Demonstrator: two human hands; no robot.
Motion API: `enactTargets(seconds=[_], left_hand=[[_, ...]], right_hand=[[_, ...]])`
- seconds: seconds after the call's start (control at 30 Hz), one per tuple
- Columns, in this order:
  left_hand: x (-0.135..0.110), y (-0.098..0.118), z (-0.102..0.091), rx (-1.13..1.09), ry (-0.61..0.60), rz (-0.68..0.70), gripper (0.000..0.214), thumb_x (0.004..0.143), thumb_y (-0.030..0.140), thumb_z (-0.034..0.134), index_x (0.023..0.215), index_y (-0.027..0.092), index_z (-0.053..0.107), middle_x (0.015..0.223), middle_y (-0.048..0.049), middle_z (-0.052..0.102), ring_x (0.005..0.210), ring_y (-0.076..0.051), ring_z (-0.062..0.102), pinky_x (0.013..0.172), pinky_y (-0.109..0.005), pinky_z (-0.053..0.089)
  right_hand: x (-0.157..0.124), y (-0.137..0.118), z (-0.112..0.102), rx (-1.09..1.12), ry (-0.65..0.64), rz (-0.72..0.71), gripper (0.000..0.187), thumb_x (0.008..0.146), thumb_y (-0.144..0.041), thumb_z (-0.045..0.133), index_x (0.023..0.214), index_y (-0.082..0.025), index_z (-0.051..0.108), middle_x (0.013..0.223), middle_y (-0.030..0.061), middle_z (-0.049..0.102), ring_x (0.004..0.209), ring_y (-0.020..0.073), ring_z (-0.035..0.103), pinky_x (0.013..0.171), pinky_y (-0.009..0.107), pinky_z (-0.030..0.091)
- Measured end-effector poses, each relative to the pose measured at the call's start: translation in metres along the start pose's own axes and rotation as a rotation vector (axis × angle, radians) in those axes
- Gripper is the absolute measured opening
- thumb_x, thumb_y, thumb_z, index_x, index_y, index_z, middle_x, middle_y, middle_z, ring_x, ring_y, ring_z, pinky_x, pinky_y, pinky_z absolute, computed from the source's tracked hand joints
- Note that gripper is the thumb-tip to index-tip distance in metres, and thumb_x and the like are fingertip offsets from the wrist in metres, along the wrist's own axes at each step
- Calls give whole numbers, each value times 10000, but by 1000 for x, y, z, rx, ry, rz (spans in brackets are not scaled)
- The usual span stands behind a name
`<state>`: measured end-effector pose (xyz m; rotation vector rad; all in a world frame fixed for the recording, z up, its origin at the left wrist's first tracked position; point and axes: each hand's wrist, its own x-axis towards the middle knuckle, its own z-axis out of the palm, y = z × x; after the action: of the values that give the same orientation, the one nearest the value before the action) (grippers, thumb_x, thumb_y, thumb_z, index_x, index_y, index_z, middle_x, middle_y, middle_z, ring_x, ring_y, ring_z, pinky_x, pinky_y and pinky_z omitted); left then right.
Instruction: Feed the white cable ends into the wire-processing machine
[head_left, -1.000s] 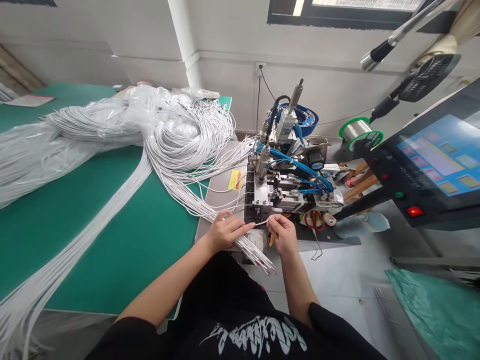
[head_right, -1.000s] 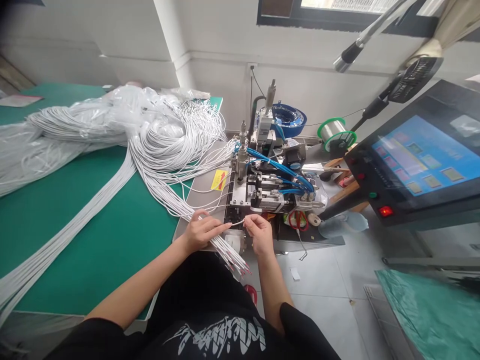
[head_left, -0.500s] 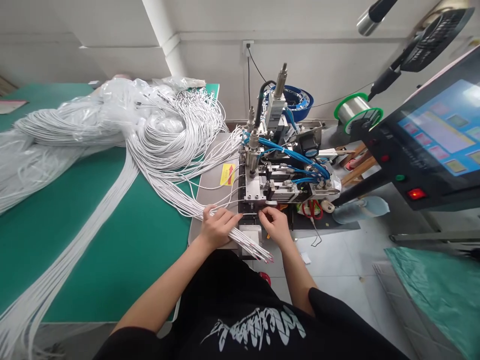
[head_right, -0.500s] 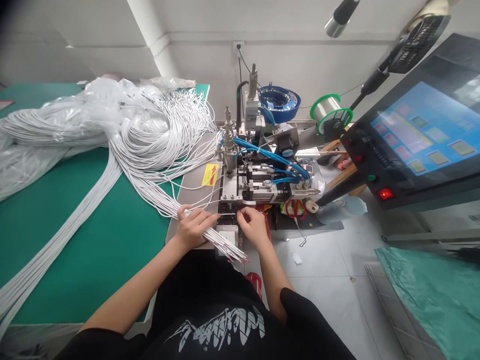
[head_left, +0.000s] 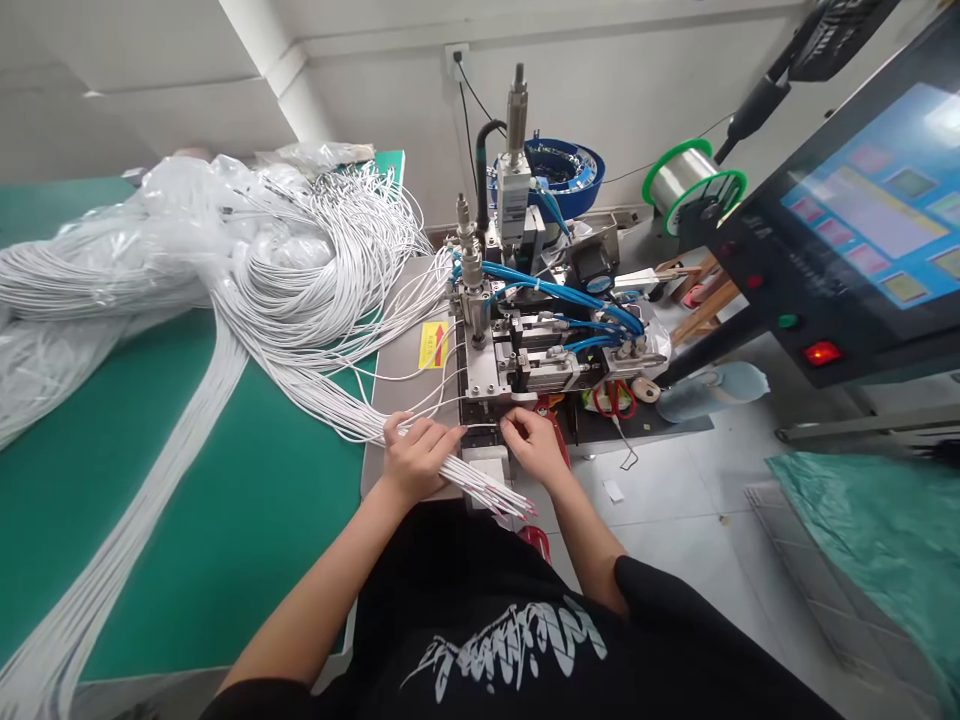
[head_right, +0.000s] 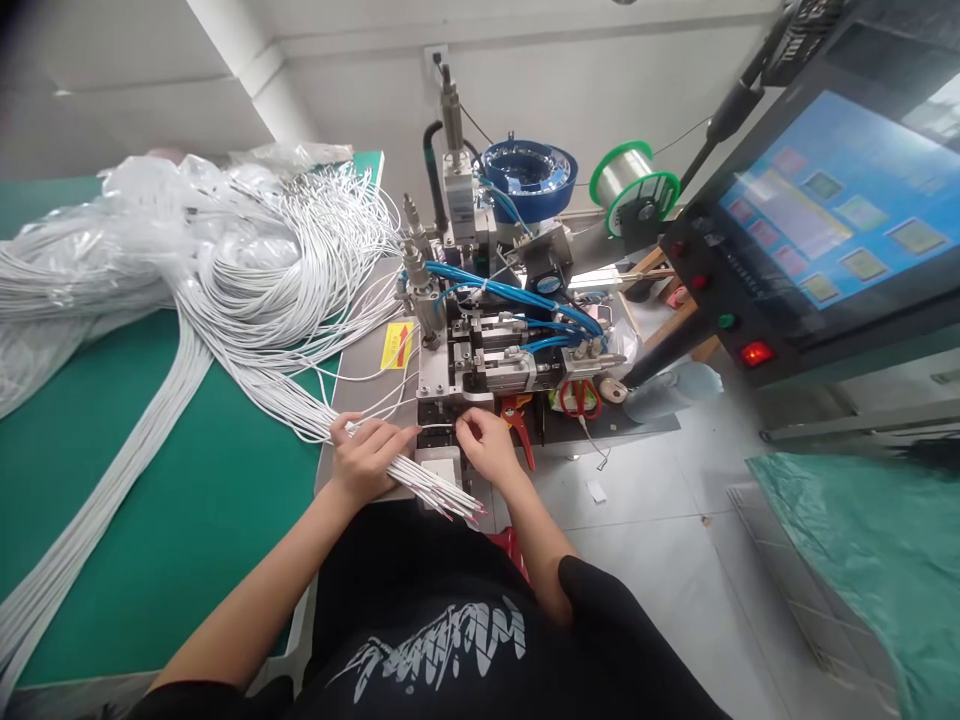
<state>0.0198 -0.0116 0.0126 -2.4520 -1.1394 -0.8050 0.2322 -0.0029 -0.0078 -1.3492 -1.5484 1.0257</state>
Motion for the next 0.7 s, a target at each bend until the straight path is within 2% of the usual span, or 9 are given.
enactTargets(seconds=[0.17, 0.33, 0.5, 0.7], left_hand=[[0, -1, 2, -18, -22, -8, 212, 824, 164, 535, 974, 235, 667, 699, 25, 674, 672, -144, 607, 913, -406, 284], [1, -1, 2, -23, -53, -12, 215, 834, 158, 530, 985, 237, 662, 705, 22, 673, 697, -148, 613, 917, -407, 291], [2, -1, 2, -30, -62, -10, 209, 831, 151, 539, 984, 232, 657, 722, 23, 680, 725, -151, 625, 923, -408, 294], [1, -1, 2, -43, -40, -41, 199, 830, 163, 550, 967, 248, 667, 812, 13, 709, 804, -179, 645, 971, -445, 259]], right_hand=[[0, 9, 4, 178, -32, 86, 220, 827, -346, 502, 671, -190, 509, 614, -24, 477, 579, 129, 435, 551, 242, 339], [0, 18, 12, 311, 2, 156, 284, 798, -425, 523, 634, -198, 473, 584, -34, 421, 555, 122, 391, 537, 243, 344], [-3, 19, 9, 282, -11, 171, 346, 809, -470, 540, 608, -200, 461, 566, -34, 412, 528, 115, 376, 511, 241, 326], [-8, 15, -12, 138, -55, 168, 339, 825, -480, 556, 654, -187, 542, 579, -20, 479, 531, 122, 427, 503, 239, 336]])
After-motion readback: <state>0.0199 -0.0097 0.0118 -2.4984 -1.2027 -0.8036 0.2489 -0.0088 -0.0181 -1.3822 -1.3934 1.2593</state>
